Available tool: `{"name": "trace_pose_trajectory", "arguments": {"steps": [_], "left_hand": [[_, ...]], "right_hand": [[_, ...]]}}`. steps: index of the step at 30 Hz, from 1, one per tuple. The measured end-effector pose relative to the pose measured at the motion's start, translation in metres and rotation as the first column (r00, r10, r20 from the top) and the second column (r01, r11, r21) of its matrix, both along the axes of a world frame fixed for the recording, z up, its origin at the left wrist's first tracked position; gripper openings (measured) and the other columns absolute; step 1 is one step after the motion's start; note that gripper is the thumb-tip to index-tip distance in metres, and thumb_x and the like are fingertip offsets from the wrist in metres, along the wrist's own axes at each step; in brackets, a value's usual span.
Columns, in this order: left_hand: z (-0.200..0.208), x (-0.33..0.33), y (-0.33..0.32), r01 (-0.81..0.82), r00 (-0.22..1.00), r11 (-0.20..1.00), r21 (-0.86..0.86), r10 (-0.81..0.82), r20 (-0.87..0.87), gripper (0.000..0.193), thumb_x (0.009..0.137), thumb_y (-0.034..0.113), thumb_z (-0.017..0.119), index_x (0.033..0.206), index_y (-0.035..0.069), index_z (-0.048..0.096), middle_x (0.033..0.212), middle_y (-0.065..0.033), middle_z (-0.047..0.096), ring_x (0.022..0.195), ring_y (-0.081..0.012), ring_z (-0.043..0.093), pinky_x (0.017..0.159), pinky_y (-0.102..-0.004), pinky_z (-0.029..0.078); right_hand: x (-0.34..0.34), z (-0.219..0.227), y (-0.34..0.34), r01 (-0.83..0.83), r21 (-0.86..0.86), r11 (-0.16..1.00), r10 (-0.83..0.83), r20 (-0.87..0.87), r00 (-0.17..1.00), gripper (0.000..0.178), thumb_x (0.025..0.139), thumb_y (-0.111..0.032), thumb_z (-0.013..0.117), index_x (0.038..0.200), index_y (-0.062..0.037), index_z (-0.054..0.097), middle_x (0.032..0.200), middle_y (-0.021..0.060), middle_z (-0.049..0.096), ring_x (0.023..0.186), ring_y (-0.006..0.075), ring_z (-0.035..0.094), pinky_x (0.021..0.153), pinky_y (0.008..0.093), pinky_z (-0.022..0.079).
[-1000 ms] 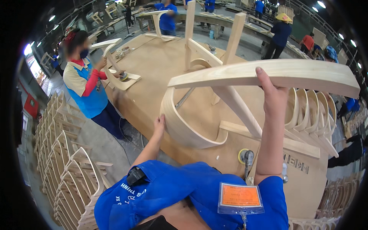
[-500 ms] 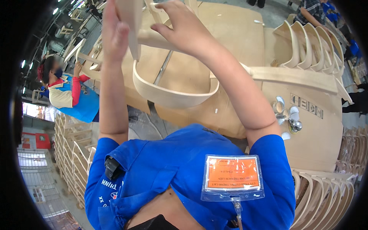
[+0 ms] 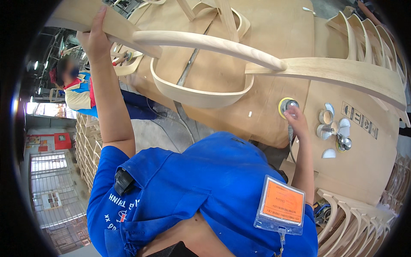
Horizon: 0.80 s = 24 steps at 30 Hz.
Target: The person uses a handheld orbital sander to smooth the surfaces of a wooden chair frame. They rotate the chair to access different edges and legs, then inspect the sanded areas by hand.
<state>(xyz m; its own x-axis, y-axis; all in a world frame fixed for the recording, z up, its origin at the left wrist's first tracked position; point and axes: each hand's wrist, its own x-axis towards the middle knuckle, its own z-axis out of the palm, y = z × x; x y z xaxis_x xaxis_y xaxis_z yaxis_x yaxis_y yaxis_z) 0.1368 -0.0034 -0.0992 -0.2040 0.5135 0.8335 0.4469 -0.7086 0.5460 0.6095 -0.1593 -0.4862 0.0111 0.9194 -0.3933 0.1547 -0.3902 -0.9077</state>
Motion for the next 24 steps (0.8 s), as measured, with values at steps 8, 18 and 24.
{"name": "trace_pose_trajectory", "arguments": {"steps": [8, 18, 24], "left_hand": [[0.005, 0.012, -0.008, -0.005, 0.986, 0.991, 0.135, 0.027, -0.163, 0.03, 0.079, 0.006, 0.073, 0.103, -0.007, 0.061, 0.101, -0.0128, 0.064, 0.09, -0.0182, 0.063, 0.081, -0.0303, 0.05], [0.007, 0.044, -0.023, 0.045, 0.995, 0.998, 0.054, -0.05, 0.086, 0.027, 0.079, 0.007, 0.072, 0.1, -0.007, 0.063, 0.096, -0.0129, 0.067, 0.085, -0.0202, 0.065, 0.076, -0.0309, 0.053], [0.003, 0.048, -0.035, 0.054, 0.994, 0.997, 0.059, -0.059, 0.093, 0.029, 0.077, 0.005, 0.072, 0.1, -0.008, 0.062, 0.097, -0.0171, 0.068, 0.084, -0.0233, 0.067, 0.076, -0.0321, 0.055]], "right_hand": [[0.024, -0.03, 0.033, 0.108, -0.069, 0.992, -0.008, 0.807, 0.591, 0.1, 0.065, -0.041, 0.084, 0.143, -0.0078, 0.031, 0.136, 0.025, 0.043, 0.124, 0.0403, 0.044, 0.101, 0.0462, 0.041], [-0.016, -0.091, 0.053, 0.031, -0.086, 0.996, 0.051, 0.798, 0.6, 0.086, 0.067, -0.017, 0.08, 0.141, -0.0199, 0.035, 0.131, 0.0189, 0.042, 0.118, 0.035, 0.051, 0.096, 0.0415, 0.047], [-0.063, -0.06, 0.042, -0.224, 0.19, 0.956, 0.083, 0.555, 0.827, 0.07, 0.07, -0.013, 0.075, 0.133, -0.0165, 0.045, 0.122, 0.016, 0.049, 0.106, 0.0355, 0.057, 0.09, 0.0407, 0.049]]}}
